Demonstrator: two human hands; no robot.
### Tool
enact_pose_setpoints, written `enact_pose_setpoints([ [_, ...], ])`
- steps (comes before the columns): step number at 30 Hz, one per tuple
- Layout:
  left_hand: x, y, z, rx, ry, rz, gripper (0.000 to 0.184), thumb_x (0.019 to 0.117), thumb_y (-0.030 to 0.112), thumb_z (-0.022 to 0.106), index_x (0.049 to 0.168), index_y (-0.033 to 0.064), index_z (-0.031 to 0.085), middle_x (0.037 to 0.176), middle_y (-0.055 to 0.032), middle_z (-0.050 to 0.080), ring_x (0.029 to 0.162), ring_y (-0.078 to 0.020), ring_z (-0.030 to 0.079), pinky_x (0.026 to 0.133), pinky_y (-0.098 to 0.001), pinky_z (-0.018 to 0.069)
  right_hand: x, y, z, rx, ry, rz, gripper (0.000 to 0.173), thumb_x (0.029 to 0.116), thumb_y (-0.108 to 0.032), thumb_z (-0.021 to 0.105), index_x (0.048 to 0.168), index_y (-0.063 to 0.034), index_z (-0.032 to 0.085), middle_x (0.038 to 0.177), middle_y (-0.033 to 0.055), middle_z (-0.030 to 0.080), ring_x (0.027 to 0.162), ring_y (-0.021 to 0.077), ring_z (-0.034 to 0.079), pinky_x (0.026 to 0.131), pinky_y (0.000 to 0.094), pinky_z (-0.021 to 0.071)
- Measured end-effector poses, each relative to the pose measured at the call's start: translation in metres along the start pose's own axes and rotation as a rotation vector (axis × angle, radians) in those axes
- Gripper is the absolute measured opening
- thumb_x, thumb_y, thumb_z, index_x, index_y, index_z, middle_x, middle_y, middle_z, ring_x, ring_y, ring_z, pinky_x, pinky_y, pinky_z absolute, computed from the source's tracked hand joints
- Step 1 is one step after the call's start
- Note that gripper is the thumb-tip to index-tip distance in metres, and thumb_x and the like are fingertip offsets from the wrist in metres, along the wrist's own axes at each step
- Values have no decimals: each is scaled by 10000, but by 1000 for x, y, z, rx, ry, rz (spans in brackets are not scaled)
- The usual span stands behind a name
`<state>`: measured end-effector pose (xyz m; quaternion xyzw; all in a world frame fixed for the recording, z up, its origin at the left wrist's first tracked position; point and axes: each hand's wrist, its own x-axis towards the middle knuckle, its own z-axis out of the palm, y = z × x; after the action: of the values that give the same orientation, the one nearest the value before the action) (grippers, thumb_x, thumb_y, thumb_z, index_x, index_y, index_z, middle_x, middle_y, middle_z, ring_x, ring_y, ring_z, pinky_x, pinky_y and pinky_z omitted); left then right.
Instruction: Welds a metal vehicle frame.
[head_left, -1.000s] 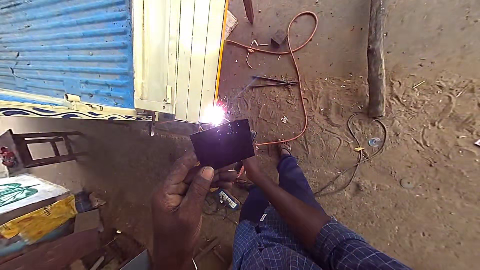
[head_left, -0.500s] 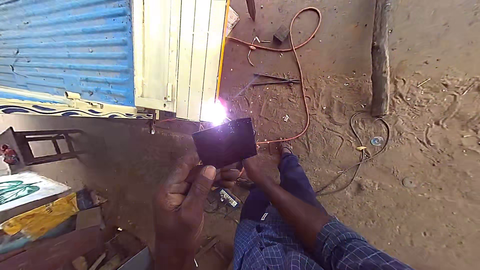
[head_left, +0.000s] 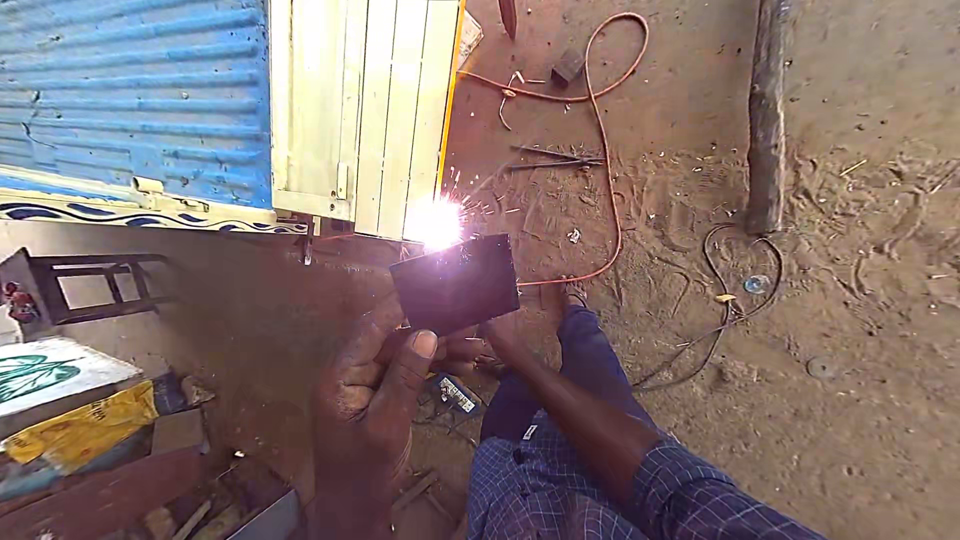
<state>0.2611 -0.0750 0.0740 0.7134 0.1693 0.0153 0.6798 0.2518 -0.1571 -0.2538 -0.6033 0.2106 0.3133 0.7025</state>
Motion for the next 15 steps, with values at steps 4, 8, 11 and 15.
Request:
enact_pose_setpoints([
  [4,0,0,0,8,-1,-8,326,1054,75,527,1370,8,567,1078,-244,722,891,-381,753,790,-499,662,1,2,0,50,-22,-30,826,896,-458,759,1516,-111,339,1065,114,680,883,219,692,772,457,601],
  [8,0,1,0,6,1,-2,327,1053,83,538,1370,10,566,1083,-239,724,889,-375,754,784,-490,665,2,-5,-1,59,12,-13,898,881,-438,772,1558,-108,283,1160,126,658,978,213,676,862,452,583],
  [11,1,1,0,4,-24,1,333,1061,80,520,1384,7,554,1083,-244,722,904,-371,754,801,-485,663,5,0,-2,102,1,-29,844,900,-418,755,1542,-119,295,1062,114,666,839,215,681,726,435,602],
  [15,0,1,0,18,-21,-3,340,1058,66,517,1389,-7,542,1078,-256,720,893,-384,753,798,-494,662,5,4,-1,161,18,-31,868,867,-445,779,1531,-112,331,1173,102,654,985,197,671,844,433,589],
])
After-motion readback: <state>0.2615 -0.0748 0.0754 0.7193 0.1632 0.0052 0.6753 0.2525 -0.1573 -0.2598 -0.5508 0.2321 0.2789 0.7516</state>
